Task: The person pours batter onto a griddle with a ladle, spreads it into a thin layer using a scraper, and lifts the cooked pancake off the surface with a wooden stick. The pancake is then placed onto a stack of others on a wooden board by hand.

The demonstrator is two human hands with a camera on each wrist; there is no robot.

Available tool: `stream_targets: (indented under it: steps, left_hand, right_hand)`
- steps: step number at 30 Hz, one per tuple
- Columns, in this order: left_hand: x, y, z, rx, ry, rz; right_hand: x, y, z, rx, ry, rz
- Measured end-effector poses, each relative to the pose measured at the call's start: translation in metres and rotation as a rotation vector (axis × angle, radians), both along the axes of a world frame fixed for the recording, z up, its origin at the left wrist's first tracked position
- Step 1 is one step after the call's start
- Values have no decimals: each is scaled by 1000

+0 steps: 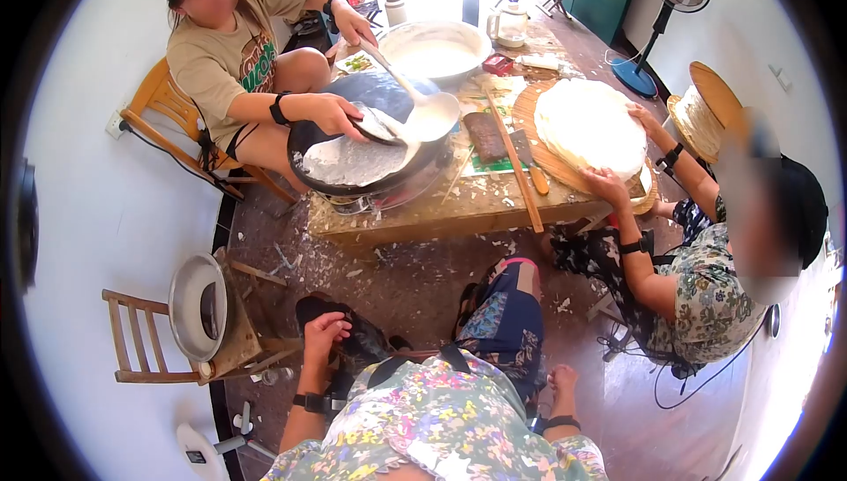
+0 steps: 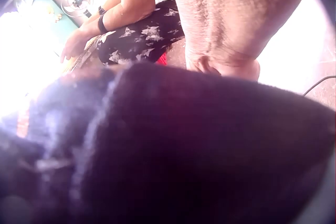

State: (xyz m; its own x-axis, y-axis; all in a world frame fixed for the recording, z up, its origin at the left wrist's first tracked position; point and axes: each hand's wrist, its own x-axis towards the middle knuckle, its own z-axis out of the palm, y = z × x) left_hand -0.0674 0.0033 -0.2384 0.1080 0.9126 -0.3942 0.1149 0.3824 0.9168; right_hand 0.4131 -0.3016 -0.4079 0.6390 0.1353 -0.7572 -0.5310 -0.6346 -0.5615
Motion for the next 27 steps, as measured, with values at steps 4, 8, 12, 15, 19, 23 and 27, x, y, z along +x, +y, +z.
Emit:
stream_targets:
  steps: [4, 8, 12, 15, 19, 23, 27]
  left_hand:
    - [-9, -2, -8, 0, -51, 33]
    - [-8, 2, -12, -10, -61, 19]
    - [-3, 2, -6, -6, -43, -9]
    - [-6, 2, -10, -22, -10, -3]
    - [-8, 2, -12, -23, -44, 4]
    - [-11, 3, -15, -42, -36, 2]
    - [-7, 6, -18, -40, -25, 4]
  right_hand:
    - [-4, 9, 6, -69, -34, 59]
    - [-3, 18, 9, -85, -48, 168]
    - [3, 0, -23, -27, -137, 305]
    - [-2, 9, -6, 3, -127, 180]
    - [2, -6, -28, -94, -130, 265]
    - [-3, -3, -21, -113, -113, 232]
    - [-4, 5, -16, -111, -172, 183]
